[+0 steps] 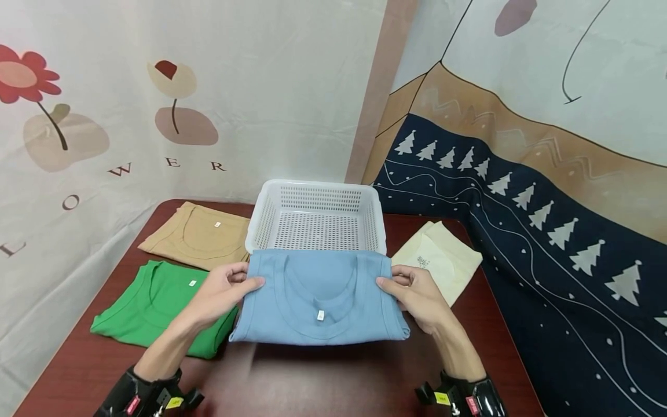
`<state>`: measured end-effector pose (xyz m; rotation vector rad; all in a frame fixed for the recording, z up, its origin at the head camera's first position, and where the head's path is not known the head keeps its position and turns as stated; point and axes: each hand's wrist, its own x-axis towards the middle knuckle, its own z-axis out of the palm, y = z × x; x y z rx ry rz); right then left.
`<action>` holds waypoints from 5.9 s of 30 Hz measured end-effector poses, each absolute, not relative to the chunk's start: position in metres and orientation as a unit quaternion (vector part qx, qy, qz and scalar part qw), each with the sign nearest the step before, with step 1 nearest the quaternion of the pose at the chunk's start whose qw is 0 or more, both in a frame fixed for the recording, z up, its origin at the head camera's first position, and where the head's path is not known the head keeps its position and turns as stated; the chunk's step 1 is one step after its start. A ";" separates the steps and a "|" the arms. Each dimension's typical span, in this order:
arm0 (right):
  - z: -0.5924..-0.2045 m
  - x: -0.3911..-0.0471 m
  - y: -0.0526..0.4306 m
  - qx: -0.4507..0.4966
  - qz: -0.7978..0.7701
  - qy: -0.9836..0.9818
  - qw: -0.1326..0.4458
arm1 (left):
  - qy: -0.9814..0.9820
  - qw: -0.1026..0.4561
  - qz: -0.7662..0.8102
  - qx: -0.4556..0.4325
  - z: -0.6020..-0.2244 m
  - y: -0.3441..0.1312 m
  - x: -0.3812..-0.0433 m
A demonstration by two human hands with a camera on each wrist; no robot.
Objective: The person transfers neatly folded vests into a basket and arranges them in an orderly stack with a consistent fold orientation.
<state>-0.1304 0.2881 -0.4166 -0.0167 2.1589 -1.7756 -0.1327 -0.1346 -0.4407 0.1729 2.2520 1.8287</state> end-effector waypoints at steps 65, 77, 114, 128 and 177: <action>-0.406 -0.297 0.261 0.033 -0.552 0.824 0.123 | 0.843 0.083 0.529 -0.045 -0.424 -0.122 -0.301; -0.408 -0.316 0.251 0.052 -0.493 0.860 0.126 | 0.860 0.084 0.500 -0.059 -0.428 -0.116 -0.318; -0.425 -0.360 0.219 0.063 -0.426 0.883 0.186 | 0.943 0.102 0.317 -0.023 -0.421 -0.087 -0.354; -0.436 -0.366 0.210 0.056 -0.353 0.918 0.174 | 0.942 0.166 0.289 -0.046 -0.451 -0.079 -0.385; -0.455 -0.377 0.206 0.042 -0.277 0.932 0.230 | 0.942 0.245 0.231 -0.001 -0.492 -0.075 -0.416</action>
